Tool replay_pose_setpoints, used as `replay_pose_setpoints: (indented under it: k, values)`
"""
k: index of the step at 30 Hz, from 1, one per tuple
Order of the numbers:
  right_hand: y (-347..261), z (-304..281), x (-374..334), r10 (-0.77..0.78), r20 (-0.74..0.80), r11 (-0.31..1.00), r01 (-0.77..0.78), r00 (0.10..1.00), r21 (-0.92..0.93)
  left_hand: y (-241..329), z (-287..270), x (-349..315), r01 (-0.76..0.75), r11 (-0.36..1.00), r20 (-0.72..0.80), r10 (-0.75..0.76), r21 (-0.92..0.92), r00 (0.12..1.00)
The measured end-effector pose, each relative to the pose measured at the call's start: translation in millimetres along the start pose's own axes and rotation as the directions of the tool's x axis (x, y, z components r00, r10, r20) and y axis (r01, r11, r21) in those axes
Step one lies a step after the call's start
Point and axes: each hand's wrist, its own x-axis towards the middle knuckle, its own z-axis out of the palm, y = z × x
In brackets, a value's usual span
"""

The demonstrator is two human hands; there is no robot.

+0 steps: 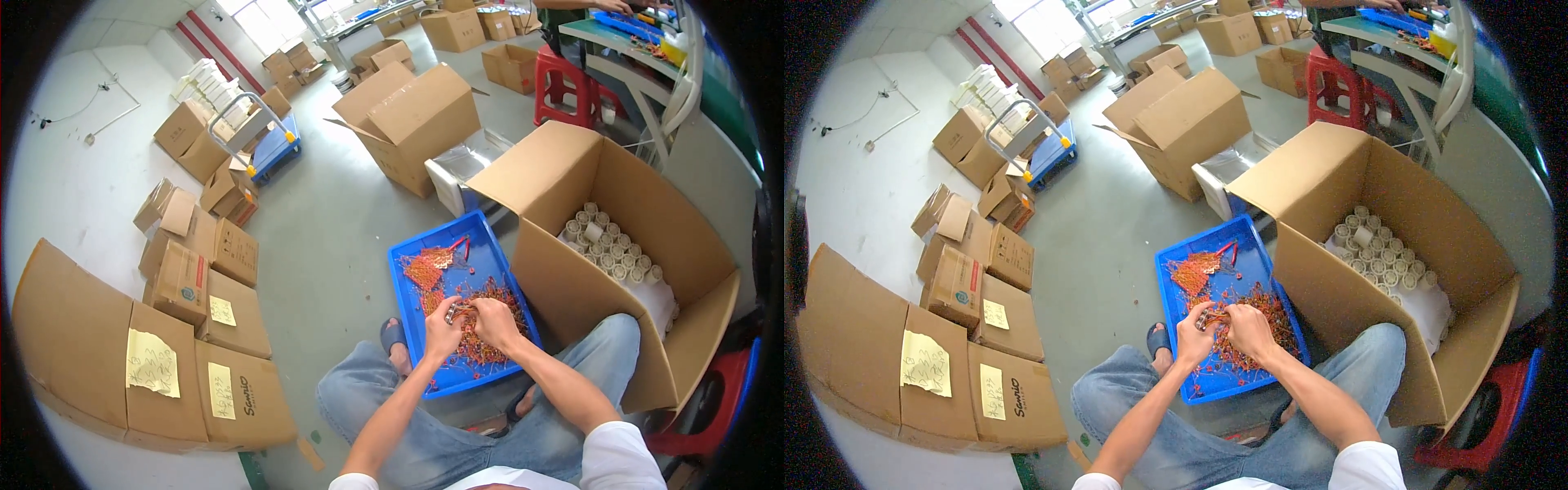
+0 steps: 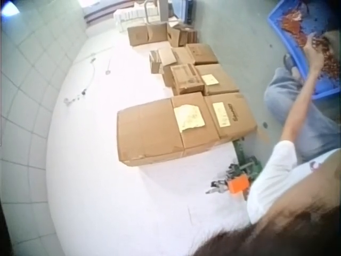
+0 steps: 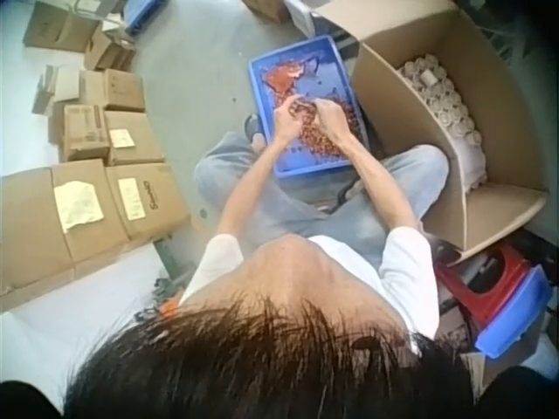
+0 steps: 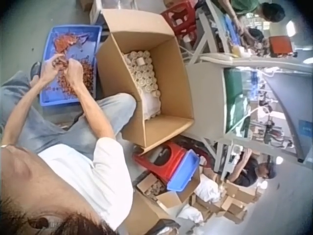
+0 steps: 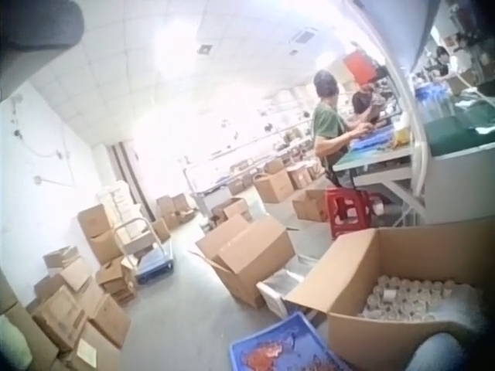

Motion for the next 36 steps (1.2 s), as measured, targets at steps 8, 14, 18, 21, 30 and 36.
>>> replay_pose_setpoints:
  k: [8,14,18,21,30,36]
  values:
    - [-3,0,2,0.092,0.003,0.996,-0.092,0.996,-0.018,-3,5,-1,-0.022,0.998,-0.083,0.027,0.066,0.996]
    - [6,1,-4,0.035,0.07,0.996,-0.041,0.997,0.075,-4,-2,-2,-0.005,0.987,-0.085,0.018,0.16,0.996]
    - [-6,-5,-2,0.146,0.107,0.989,-0.145,0.983,-0.017,-8,-1,-6,-0.09,0.965,-0.111,0.121,0.247,0.986]
    - [2,1,-2,0.127,-0.004,0.981,-0.125,0.992,0.147,-11,1,1,-0.04,0.983,-0.095,0.058,0.18,0.994]
    - [-1,-12,21,0.329,0.167,0.803,-0.369,0.929,0.468,-9,-8,10,0.102,0.995,-0.013,-0.101,0.013,0.995]
    - [2,-8,14,0.326,0.147,0.864,-0.358,0.934,0.354,-24,-4,5,0.106,0.988,-0.096,-0.095,0.112,0.991]
